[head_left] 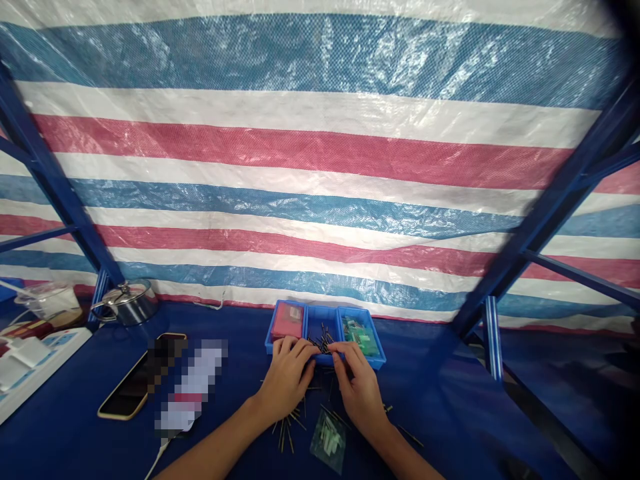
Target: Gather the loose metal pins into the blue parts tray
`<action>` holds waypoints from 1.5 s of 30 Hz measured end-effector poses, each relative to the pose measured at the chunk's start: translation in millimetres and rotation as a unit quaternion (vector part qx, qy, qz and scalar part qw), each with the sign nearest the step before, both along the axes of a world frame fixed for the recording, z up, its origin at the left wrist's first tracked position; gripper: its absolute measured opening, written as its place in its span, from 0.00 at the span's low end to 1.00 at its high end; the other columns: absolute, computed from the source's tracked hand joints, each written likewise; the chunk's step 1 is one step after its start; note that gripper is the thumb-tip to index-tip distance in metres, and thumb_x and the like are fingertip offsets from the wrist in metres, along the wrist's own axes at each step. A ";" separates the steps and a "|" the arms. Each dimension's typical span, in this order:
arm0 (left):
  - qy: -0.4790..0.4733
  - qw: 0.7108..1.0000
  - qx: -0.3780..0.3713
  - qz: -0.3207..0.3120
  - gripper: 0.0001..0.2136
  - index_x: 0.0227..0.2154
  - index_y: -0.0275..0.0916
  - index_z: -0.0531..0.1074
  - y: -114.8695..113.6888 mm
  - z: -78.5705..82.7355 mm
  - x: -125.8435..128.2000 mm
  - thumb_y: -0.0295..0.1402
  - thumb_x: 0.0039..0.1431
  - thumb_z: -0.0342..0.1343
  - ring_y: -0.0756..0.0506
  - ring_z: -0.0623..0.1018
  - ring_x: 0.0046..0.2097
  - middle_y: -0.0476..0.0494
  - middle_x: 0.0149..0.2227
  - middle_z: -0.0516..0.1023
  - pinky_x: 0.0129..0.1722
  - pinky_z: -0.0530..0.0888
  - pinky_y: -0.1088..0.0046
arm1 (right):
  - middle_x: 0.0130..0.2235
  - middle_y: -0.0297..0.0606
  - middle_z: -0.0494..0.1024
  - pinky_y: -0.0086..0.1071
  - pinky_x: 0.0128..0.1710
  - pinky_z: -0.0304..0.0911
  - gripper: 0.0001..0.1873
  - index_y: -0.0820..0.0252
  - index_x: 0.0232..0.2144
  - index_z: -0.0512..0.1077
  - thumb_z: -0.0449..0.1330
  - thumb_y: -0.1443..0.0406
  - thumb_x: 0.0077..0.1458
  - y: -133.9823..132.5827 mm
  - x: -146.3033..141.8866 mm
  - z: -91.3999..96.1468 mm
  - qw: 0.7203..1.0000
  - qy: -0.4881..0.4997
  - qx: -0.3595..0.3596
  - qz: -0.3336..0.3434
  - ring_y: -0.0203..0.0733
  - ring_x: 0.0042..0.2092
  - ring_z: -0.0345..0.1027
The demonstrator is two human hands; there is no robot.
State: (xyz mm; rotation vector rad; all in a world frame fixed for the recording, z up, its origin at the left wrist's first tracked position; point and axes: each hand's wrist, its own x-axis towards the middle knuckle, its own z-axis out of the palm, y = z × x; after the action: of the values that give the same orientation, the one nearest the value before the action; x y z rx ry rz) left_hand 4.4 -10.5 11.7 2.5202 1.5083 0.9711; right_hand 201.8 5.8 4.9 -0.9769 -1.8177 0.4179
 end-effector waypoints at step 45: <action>-0.006 1.000 -0.002 -0.003 0.11 0.52 0.46 0.72 2.1 -3.5 -0.9 0.28 0.74 0.50 0.40 0.71 0.51 0.45 0.51 0.78 0.51 0.65 0.56 | 0.38 0.31 0.82 0.32 0.26 0.52 0.05 0.53 0.41 0.68 0.62 0.66 0.67 -1.8 -2.7 -19.8 0.928 -0.371 -0.008 0.018 0.43 0.34 0.80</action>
State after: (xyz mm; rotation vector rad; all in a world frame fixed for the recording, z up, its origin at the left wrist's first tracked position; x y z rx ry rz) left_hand 3.5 -8.3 8.1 2.5108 1.4969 0.9801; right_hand 199.1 3.9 -14.9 -1.2144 -2.5100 0.0721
